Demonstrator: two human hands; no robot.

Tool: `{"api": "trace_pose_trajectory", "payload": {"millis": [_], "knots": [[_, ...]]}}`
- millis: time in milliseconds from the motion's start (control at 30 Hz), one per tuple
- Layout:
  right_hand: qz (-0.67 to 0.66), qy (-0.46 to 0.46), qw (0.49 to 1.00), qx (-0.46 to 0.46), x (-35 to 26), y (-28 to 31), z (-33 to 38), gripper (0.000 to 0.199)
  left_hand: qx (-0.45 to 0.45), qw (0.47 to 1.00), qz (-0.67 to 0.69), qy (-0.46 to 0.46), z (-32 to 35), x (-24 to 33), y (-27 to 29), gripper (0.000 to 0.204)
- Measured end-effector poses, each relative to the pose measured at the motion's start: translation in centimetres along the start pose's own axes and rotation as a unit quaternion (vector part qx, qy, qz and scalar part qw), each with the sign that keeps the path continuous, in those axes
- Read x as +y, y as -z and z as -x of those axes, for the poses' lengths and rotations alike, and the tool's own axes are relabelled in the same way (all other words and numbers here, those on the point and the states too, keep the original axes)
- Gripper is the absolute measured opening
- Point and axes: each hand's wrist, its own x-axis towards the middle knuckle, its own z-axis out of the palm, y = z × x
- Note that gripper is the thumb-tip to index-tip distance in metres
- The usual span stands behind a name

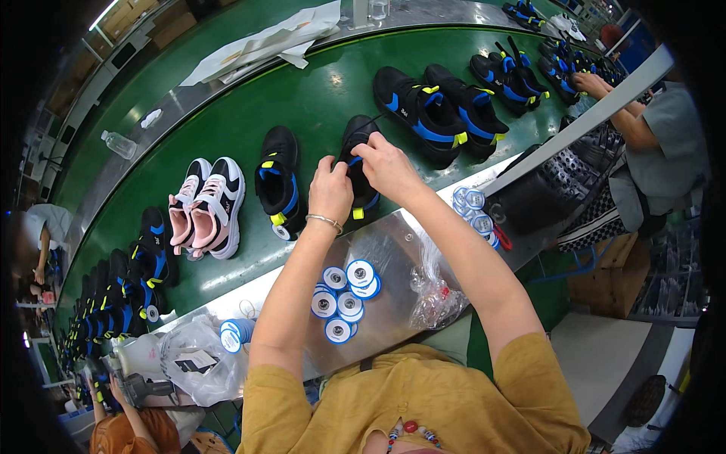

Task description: The person attaches small circular labels to the tongue of black and blue sneakers on a moving conveyor belt. They pick up each label, place it on the shoe, and smooth it down before the next pair arrives.

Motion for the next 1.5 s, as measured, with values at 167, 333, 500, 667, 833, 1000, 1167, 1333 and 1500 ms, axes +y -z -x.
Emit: {"api": "trace_pose_trajectory", "payload": {"millis": [167,333,500,667,833,1000,1167,1333,1500], "knots": [[0.069,0.026,0.997,-0.009,-0.4,-0.3,0.2,0.019,0.022,0.991,0.128,0.022,1.0,-1.4,0.2,0.018],[0.206,0.125,0.969,0.05,-1.3,-1.8,1.8,0.032,0.037,0.988,0.138,0.065,0.9,-1.0,0.2,0.017],[0.227,0.123,0.965,0.041,-2.1,-0.8,2.4,0.036,0.019,0.993,0.094,0.069,-0.1,-0.9,2.1,0.019],[-0.276,-0.179,0.937,0.118,1.8,0.5,1.6,0.037,-0.009,0.987,-0.057,-0.149,-2.3,1.9,2.8,0.018],[-0.464,-0.351,0.811,0.065,0.2,3.6,-1.2,0.064,0.007,0.978,-0.139,-0.158,-1.5,2.0,1.7,0.012],[-0.51,-0.28,0.813,0.014,-0.2,2.7,-3.5,0.026,0.064,0.974,-0.107,-0.191,0.2,2.1,2.8,0.016],[-0.514,-0.268,0.814,-0.006,-0.5,2.7,-1.8,0.013,0.135,0.974,-0.04,-0.175,1.7,0.9,4.2,0.017],[-0.532,-0.292,0.795,-0.004,-1.4,2.2,2.3,0.009,0.146,0.979,0.019,-0.141,2.7,0.1,4.9,0.022],[-0.501,-0.302,0.81,-0.052,-2.3,1.0,4.4,0.008,0.147,0.982,0.037,-0.114,3.1,-0.6,4.8,0.024]]}}
